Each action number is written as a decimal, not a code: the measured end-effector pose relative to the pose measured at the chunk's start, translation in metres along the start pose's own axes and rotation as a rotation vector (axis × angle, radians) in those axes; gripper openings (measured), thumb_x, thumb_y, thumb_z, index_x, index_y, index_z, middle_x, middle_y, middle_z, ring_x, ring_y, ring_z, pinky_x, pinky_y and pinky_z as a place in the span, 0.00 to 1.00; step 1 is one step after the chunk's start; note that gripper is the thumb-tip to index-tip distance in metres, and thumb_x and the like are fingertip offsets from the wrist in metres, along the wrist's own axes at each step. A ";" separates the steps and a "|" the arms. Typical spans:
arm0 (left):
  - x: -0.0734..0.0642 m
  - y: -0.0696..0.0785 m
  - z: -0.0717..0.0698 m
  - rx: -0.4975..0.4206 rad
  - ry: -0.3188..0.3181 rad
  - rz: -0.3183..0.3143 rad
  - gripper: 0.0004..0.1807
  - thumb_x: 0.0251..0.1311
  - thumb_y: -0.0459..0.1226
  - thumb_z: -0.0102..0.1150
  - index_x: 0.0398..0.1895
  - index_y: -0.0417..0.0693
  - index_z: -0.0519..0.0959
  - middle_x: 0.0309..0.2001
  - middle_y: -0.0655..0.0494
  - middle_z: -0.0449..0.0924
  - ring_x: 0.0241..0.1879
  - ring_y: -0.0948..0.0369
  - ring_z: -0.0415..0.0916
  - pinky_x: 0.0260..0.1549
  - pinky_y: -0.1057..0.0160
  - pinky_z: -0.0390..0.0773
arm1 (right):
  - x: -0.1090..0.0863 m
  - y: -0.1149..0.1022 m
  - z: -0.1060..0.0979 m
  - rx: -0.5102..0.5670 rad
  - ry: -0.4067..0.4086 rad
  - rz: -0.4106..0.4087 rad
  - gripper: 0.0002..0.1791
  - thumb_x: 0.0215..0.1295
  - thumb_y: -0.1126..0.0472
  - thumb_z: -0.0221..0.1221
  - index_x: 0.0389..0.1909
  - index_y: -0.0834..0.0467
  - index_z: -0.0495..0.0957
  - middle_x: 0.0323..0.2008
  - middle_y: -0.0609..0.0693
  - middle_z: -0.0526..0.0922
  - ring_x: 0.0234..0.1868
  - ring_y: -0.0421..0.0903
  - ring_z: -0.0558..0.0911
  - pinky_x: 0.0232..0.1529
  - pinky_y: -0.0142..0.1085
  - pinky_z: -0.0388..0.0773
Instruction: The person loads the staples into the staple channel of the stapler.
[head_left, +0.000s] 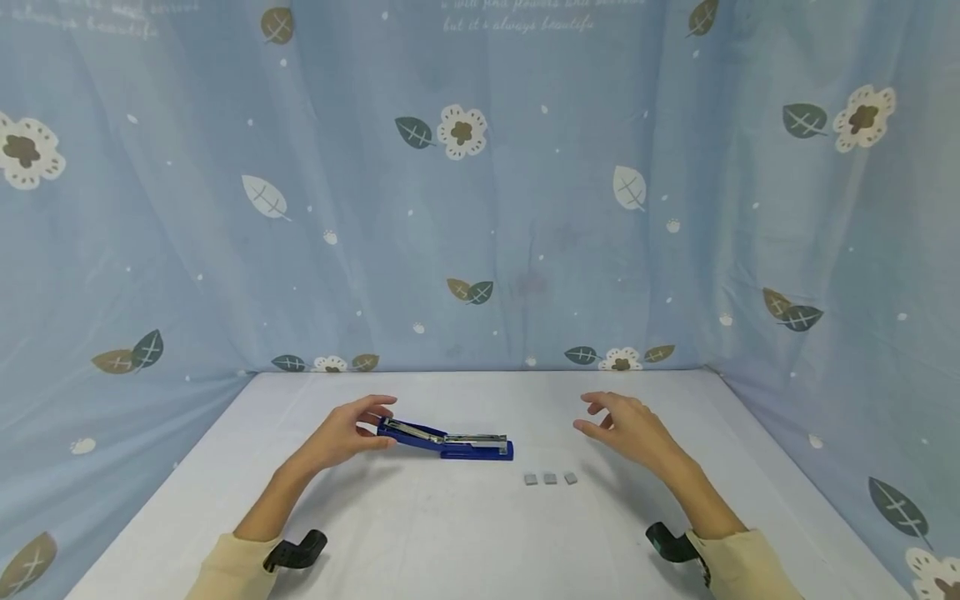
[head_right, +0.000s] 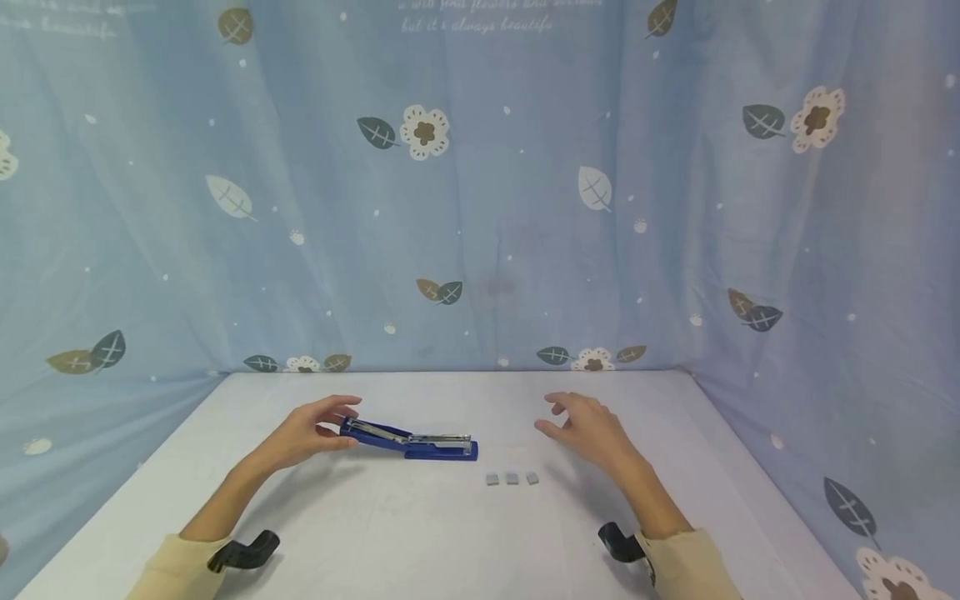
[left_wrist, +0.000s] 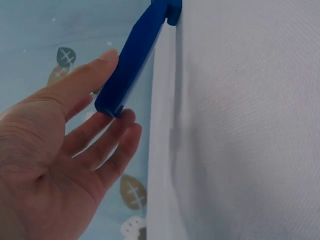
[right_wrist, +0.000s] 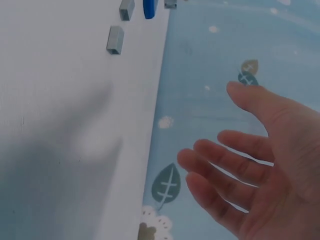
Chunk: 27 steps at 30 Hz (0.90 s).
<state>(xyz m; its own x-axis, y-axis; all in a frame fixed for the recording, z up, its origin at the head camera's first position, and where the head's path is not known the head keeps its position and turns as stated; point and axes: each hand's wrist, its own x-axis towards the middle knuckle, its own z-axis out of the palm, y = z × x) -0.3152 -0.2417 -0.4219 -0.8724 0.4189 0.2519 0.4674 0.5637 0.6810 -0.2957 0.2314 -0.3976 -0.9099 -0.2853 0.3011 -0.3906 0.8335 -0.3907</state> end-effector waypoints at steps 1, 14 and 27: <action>0.000 -0.001 0.000 -0.005 -0.002 -0.003 0.34 0.52 0.46 0.73 0.63 0.51 0.73 0.53 0.41 0.81 0.51 0.49 0.81 0.45 0.60 0.82 | 0.000 -0.001 0.000 0.011 -0.008 -0.007 0.29 0.60 0.45 0.66 0.59 0.56 0.77 0.44 0.52 0.86 0.35 0.40 0.83 0.33 0.35 0.77; 0.000 -0.006 0.000 0.026 0.019 -0.028 0.24 0.55 0.46 0.70 0.54 0.47 0.80 0.50 0.53 0.84 0.45 0.57 0.81 0.42 0.67 0.79 | -0.002 -0.007 0.007 0.139 -0.134 -0.028 0.30 0.55 0.49 0.71 0.58 0.55 0.78 0.47 0.55 0.84 0.37 0.39 0.82 0.32 0.28 0.77; 0.004 -0.009 0.004 0.017 0.011 -0.048 0.24 0.56 0.45 0.70 0.53 0.43 0.80 0.45 0.55 0.85 0.43 0.61 0.80 0.43 0.68 0.79 | -0.003 0.010 0.010 0.262 -0.363 -0.152 0.19 0.58 0.55 0.69 0.49 0.58 0.80 0.44 0.54 0.84 0.38 0.41 0.83 0.37 0.31 0.78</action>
<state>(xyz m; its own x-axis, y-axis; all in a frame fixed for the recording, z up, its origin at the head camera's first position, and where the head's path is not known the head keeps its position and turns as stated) -0.3219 -0.2425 -0.4293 -0.8954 0.3833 0.2265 0.4270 0.5951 0.6809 -0.2987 0.2360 -0.4110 -0.8111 -0.5811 0.0664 -0.5031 0.6353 -0.5860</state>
